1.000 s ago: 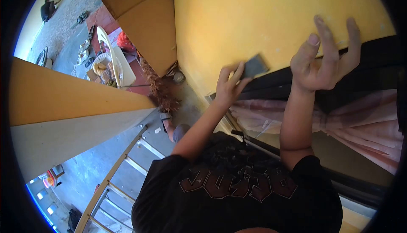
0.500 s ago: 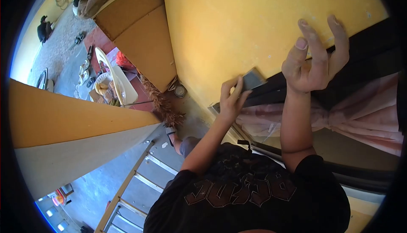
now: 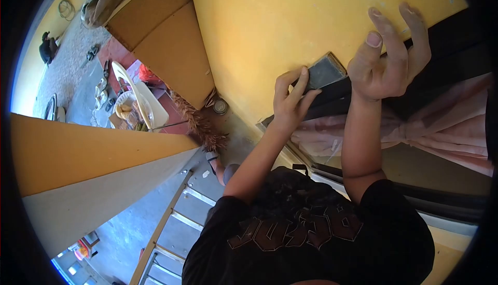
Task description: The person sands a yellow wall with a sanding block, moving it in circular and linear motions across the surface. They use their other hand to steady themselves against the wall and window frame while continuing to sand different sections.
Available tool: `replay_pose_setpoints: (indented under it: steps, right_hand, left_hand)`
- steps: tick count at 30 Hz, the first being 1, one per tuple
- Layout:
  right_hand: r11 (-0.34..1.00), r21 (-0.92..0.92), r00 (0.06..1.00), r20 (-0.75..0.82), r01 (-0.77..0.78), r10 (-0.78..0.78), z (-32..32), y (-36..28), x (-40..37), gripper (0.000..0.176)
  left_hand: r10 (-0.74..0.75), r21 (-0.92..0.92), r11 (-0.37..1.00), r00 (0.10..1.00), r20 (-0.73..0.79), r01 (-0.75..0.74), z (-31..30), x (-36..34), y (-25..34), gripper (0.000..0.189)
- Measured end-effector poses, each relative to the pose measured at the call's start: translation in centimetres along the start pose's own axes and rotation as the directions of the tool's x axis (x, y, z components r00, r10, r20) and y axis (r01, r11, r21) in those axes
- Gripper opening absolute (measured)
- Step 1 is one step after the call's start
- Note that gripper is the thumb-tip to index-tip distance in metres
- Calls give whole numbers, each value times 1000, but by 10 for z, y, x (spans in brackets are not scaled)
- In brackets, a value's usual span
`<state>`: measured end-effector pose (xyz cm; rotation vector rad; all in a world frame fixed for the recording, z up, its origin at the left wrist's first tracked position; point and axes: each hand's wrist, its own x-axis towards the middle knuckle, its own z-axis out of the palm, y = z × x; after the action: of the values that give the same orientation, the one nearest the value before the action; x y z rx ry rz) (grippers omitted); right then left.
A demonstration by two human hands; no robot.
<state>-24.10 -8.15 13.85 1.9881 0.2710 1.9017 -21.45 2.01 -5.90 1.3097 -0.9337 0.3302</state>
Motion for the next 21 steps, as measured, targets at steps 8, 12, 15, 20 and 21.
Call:
replay_pose_setpoints:
  steps: [8, 12, 15, 20, 21]
  right_hand:
    - [997, -34, 995, 74, 74, -71, -3, 3, 3, 18]
    - [997, -33, 995, 82, 66, -63, -7, -1, 5, 19]
    - [1000, -18, 990, 137, 24, -22, -12, -8, 10, 20]
    - [999, 22, 999, -1, -48, 48, -2, -3, -2, 17]
    - [998, 25, 999, 1, -53, 53, -1, -3, -3, 17]
  left_hand:
    - [-154, -45, 987, 987, -48, 152, 8, -22, -1, 55]
    - [1, -64, 998, 1000, 7, 0, 3, 4, 0, 55]
    - [-96, -22, 995, 995, -32, 96, 1, -30, -23, 56]
    - [-190, -38, 982, 979, -74, 187, 8, -16, 7, 56]
    - [-155, -46, 987, 985, -79, 152, 8, 1, 12, 57]
